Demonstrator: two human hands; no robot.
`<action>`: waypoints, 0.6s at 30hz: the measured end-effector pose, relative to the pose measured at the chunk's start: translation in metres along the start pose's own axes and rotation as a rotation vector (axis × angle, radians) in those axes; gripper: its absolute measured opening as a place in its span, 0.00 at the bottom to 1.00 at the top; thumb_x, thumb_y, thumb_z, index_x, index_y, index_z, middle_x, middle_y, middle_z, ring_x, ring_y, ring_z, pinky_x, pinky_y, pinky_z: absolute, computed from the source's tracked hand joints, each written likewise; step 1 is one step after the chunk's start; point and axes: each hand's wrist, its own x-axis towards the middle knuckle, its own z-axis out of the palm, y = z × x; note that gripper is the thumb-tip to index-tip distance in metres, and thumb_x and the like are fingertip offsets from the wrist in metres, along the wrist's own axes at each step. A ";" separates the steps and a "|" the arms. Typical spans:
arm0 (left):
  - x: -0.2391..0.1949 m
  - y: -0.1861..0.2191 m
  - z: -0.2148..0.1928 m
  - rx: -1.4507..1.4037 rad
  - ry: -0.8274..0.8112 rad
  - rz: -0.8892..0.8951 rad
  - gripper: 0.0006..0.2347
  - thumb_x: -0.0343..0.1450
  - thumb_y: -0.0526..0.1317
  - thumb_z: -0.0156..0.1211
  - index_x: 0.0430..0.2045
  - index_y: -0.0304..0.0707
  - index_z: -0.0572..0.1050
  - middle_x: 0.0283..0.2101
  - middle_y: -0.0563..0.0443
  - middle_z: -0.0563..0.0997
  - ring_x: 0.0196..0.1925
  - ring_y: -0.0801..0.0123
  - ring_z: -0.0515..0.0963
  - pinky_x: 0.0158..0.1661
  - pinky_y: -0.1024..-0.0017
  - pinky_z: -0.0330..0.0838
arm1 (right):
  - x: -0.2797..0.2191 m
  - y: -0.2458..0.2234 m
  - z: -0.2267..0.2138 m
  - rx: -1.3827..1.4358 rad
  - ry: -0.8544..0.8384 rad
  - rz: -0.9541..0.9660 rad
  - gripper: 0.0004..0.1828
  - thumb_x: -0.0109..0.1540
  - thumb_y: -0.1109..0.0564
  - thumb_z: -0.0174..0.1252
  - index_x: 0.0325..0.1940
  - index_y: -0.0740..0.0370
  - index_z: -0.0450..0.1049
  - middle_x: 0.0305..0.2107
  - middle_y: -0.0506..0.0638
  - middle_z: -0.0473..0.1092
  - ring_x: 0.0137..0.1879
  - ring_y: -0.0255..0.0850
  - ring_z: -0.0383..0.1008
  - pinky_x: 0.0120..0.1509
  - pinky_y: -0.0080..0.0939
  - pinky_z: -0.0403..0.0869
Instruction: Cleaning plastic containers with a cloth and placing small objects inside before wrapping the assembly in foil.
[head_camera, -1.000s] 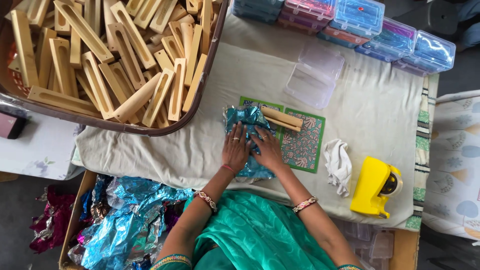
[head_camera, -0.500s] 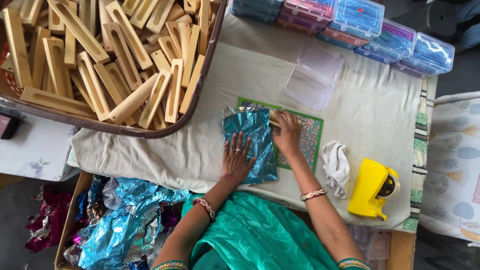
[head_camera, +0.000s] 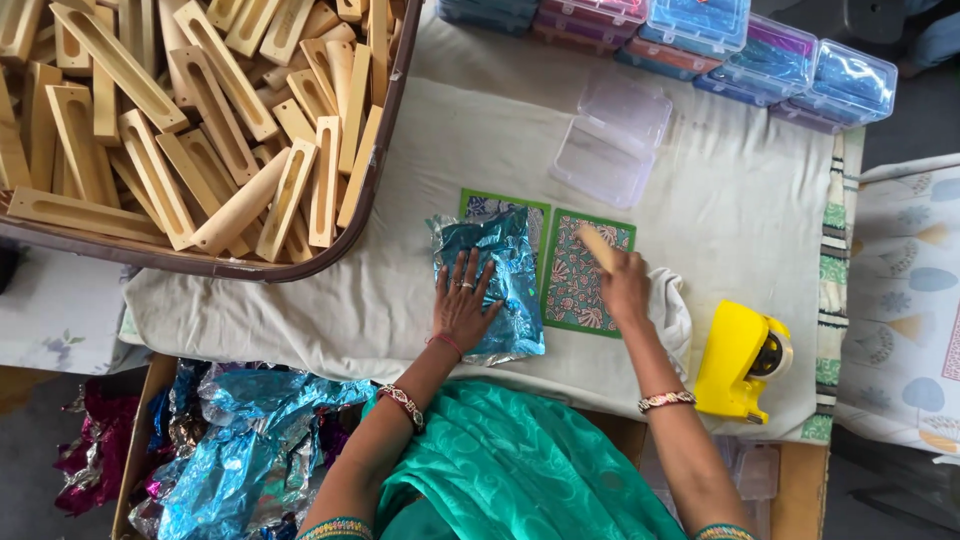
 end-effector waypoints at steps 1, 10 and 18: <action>-0.001 -0.001 0.003 0.001 -0.001 -0.001 0.33 0.74 0.58 0.48 0.74 0.50 0.51 0.78 0.45 0.42 0.80 0.54 0.40 0.73 0.48 0.34 | -0.004 0.003 -0.005 0.001 -0.001 0.000 0.24 0.62 0.55 0.63 0.62 0.57 0.71 0.53 0.59 0.68 0.56 0.58 0.71 0.55 0.60 0.73; -0.012 0.007 0.015 -0.007 0.068 -0.053 0.33 0.73 0.57 0.50 0.73 0.47 0.53 0.78 0.46 0.43 0.80 0.53 0.40 0.73 0.47 0.34 | -0.026 -0.098 -0.014 0.310 0.225 -0.178 0.22 0.67 0.55 0.54 0.66 0.59 0.69 0.60 0.56 0.67 0.68 0.54 0.67 0.71 0.54 0.69; -0.006 -0.001 0.019 0.011 0.065 -0.095 0.32 0.74 0.56 0.47 0.73 0.46 0.52 0.78 0.53 0.45 0.80 0.61 0.41 0.73 0.49 0.34 | 0.008 -0.178 0.010 0.100 0.062 -0.368 0.30 0.70 0.46 0.51 0.75 0.56 0.60 0.74 0.55 0.53 0.79 0.53 0.53 0.76 0.61 0.55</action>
